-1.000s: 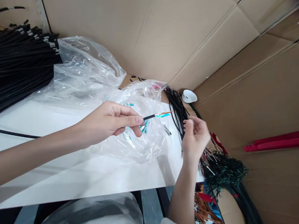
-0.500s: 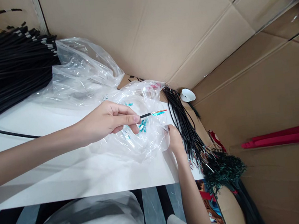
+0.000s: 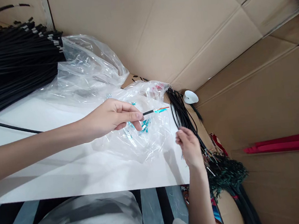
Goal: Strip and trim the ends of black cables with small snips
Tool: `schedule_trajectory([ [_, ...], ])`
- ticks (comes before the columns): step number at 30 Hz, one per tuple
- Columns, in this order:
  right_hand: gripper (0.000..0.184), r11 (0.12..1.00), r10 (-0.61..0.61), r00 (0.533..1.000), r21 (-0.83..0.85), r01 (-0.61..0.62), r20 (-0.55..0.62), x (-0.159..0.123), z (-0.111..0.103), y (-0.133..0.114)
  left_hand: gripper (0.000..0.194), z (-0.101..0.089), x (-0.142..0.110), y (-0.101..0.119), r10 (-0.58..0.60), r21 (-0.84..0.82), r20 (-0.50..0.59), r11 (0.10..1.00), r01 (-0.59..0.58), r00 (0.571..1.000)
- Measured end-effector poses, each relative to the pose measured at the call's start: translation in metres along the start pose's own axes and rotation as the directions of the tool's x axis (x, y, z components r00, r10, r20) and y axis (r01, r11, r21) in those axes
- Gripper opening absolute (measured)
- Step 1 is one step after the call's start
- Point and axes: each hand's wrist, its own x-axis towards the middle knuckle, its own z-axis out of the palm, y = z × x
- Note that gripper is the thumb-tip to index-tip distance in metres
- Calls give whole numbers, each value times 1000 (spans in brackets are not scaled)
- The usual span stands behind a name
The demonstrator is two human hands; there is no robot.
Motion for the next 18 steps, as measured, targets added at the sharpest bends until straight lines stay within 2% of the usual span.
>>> schedule_trajectory([
  [1, 45, 993, -63, 986, 86, 76, -151, -2, 0, -11, 22, -1, 0, -1, 7, 7, -5, 1000, -7, 1000],
  [2, 41, 972, -126, 944, 154, 179, -306, -5, 2, -23, 23, -1, 0, -2, 11, 17, -14, 1000, -11, 1000],
  [3, 35, 943, -167, 900, 203, 265, -402, -9, 4, -37, 24, -1, 1, -3, 12, 27, -25, 1000, -12, 1000],
  [5, 26, 895, -205, 881, 283, 345, -427, -17, 11, -64, 23, -2, 1, -4, 7, 42, -47, 999, -5, 999],
  [7, 21, 867, -213, 927, 378, 325, -308, -27, 22, -86, 23, -2, 1, -5, -9, 45, -61, 999, 11, 998],
  [9, 23, 863, -194, 978, 460, 209, -79, -38, 35, -99, 23, -2, 2, -5, -31, 33, -68, 999, 33, 997],
  [11, 27, 865, -191, 977, 486, 125, 89, -49, 49, -103, 24, -2, 2, -4, -49, 5, -74, 999, 50, 996],
  [14, 29, 866, -195, 964, 493, 83, 180, -63, 65, -99, 26, -2, 2, -3, -60, -36, -80, 998, 57, 995],
  [18, 32, 885, -162, 948, 465, 17, 273, -71, 74, -94, 28, -3, 1, -4, -59, -9, -88, 998, 59, 994],
])
